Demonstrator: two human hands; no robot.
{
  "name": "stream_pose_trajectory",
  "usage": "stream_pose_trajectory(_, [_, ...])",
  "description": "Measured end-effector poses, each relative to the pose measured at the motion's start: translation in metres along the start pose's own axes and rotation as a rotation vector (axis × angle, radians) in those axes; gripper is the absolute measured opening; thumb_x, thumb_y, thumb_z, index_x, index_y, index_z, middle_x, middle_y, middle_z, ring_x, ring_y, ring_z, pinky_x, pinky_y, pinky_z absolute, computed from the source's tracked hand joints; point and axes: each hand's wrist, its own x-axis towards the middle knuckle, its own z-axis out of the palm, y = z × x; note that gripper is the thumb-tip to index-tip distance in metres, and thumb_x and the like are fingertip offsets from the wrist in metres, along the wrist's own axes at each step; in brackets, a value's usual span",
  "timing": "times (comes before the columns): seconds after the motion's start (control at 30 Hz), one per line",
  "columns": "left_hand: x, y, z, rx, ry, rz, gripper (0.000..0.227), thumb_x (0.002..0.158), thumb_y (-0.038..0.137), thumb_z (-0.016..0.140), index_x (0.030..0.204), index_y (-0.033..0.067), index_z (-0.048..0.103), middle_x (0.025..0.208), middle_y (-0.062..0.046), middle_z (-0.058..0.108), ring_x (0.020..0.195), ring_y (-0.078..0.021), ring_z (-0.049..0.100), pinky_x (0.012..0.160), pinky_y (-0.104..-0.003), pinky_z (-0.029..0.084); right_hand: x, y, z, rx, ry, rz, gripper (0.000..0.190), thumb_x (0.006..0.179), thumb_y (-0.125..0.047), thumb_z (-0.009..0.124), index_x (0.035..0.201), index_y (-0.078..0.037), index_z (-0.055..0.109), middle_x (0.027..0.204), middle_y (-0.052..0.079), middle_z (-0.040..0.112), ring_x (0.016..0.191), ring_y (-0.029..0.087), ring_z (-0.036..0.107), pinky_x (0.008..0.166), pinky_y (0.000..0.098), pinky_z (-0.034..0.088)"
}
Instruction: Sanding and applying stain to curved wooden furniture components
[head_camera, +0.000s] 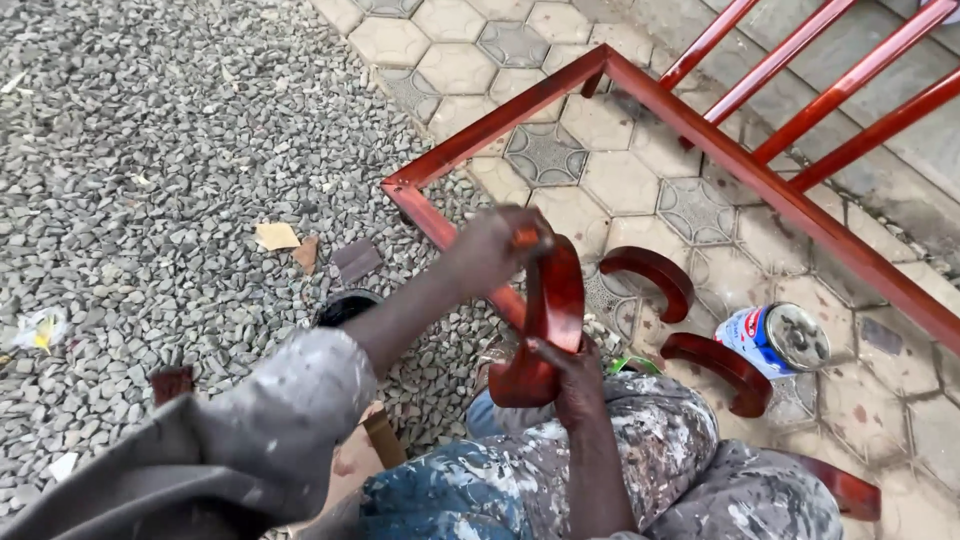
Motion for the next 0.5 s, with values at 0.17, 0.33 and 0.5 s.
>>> stream_pose_trajectory(0.17, [-0.047,0.048,0.028,0.315,-0.34,0.235,0.036,0.082,0.013,0.077,0.114,0.0141,0.062,0.107,-0.017,0.061,0.09,-0.0455,0.07,0.077,-0.056,0.062,0.005,0.001,-0.008,0.203,0.076,0.049,0.034,0.063,-0.005,0.084,0.096,-0.004,0.074,0.084,0.013,0.074,0.075,0.028,0.071,0.074,0.0393,0.053])
stream_pose_trajectory(0.33, [0.016,-0.065,-0.007,0.376,-0.144,-0.317,0.026,0.085,0.031,0.072,0.107,0.0173,0.07,0.095,-0.017,0.072,0.097,-0.044,0.07,0.08,-0.055,0.057,-0.001,0.016,-0.015,0.292,0.055,0.121,0.05,0.061,-0.002,0.09,0.107,-0.005,0.071,0.093,0.016,0.074,0.083,0.033,0.072,0.08,0.0481,0.055])
stream_pose_trajectory(0.5, [-0.01,-0.139,-0.033,0.364,-0.008,-0.676,0.011,0.083,0.046,0.07,0.08,0.037,0.077,0.082,0.0,0.074,0.089,-0.0295,0.075,0.077,-0.039,0.058,0.013,0.018,-0.022,0.422,0.132,0.19,0.045,0.072,-0.01,0.087,0.111,-0.008,0.065,0.102,0.015,0.072,0.091,0.034,0.071,0.086,0.0517,0.053])
